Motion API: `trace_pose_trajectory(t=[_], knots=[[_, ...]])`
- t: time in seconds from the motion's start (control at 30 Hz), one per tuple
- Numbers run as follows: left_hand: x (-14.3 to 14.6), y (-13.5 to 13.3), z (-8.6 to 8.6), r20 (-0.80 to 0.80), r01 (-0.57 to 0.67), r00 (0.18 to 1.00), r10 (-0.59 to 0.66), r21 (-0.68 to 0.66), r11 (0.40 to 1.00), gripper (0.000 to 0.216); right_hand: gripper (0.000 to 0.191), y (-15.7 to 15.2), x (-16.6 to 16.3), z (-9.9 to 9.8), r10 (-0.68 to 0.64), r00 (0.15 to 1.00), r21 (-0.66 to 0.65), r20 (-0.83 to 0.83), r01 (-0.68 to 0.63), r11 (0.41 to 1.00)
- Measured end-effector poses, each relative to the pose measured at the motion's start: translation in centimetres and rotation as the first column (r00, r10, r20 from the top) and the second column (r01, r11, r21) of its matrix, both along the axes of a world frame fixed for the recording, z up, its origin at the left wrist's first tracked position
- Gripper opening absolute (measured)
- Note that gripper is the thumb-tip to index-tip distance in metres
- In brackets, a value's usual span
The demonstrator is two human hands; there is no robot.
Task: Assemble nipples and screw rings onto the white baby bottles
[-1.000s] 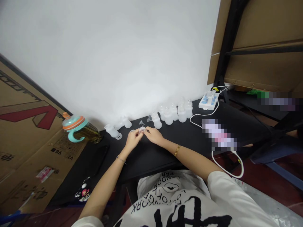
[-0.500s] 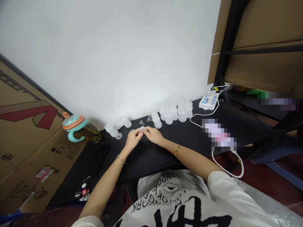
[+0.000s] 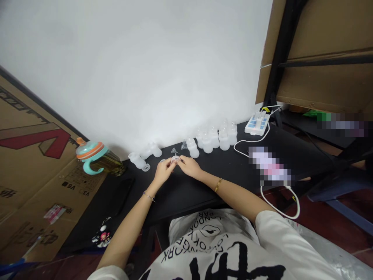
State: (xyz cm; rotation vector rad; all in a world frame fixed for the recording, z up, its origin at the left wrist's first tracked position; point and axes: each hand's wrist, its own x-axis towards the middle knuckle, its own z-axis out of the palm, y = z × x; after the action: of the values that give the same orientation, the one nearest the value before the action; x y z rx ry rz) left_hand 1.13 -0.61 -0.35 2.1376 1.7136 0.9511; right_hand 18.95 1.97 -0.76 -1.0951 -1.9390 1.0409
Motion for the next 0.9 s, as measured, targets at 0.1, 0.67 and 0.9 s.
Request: trace_pose_trajectory(t=[0.1,0.67,0.9], knots=[[-0.06,0.03,-0.01,0.001,0.002,1.000,-0.002,-0.001,1.000,0.033,0.027,0.02,-0.01,-0.03,0.006,1.000,0.009,0.002,-0.006,1.000],[-0.33,0.10,-0.16,-0.032,0.001,0.999,-0.001,-0.006,1.000,0.034,0.021,-0.25,-0.10,0.23,0.032,0.998,0.002,0.046,-0.032,0.999],[-0.52,0.23,-0.16,-0.080,-0.025,0.997,0.025,0.001,1.000,0.030,0.014,-0.20,-0.07,-0.03,0.032,0.999,0.005,0.038,-0.032,0.999]])
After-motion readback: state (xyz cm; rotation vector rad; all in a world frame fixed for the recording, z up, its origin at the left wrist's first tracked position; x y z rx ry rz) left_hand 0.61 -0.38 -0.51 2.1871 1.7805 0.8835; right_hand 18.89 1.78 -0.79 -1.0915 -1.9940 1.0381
